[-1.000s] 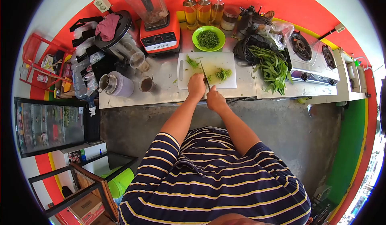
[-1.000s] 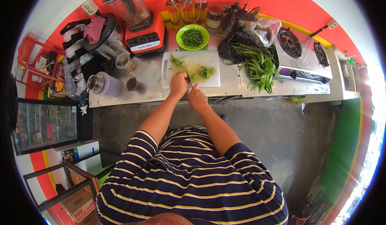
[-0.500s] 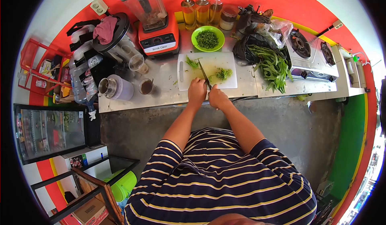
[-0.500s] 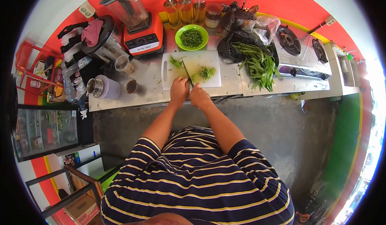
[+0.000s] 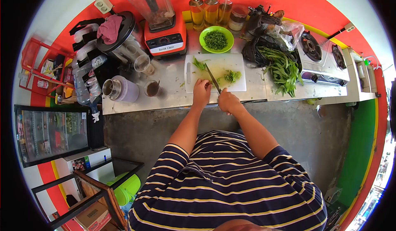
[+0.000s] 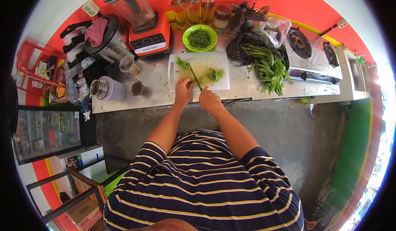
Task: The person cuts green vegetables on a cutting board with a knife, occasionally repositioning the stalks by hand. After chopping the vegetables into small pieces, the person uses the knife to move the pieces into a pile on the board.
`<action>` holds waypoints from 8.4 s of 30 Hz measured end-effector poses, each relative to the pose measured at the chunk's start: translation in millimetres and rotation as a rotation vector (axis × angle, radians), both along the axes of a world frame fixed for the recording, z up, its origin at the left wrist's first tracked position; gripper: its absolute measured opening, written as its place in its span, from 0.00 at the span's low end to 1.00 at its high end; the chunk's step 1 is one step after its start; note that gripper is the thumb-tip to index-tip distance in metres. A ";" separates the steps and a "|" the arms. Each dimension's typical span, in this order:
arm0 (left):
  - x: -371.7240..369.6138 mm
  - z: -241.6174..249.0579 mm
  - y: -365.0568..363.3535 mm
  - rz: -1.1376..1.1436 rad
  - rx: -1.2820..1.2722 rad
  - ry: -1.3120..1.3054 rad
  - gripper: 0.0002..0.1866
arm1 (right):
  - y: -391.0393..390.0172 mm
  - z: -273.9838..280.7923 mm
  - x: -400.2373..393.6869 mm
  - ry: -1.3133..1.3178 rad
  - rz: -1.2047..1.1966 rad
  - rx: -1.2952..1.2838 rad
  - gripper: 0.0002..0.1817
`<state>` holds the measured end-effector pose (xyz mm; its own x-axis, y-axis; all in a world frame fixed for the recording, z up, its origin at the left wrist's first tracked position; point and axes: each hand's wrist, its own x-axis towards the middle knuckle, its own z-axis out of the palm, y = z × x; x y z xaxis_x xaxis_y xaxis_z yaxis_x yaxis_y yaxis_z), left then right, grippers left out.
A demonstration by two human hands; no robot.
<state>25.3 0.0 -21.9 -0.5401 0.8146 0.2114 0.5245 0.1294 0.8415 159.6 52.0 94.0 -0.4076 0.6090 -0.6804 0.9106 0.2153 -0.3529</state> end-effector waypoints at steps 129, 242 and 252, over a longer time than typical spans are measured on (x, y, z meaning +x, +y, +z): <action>-24.6 50.7 9.4 0.036 -0.336 0.039 0.10 | 17.1 -55.2 36.3 0.312 0.110 0.206 0.22; -0.1 15.4 11.5 0.124 -0.225 0.028 0.05 | -1.2 -47.3 -16.1 -0.027 0.228 0.299 0.17; -1.1 10.0 11.6 0.164 -0.158 0.028 0.05 | -9.3 -47.1 -18.3 -0.054 0.192 0.227 0.25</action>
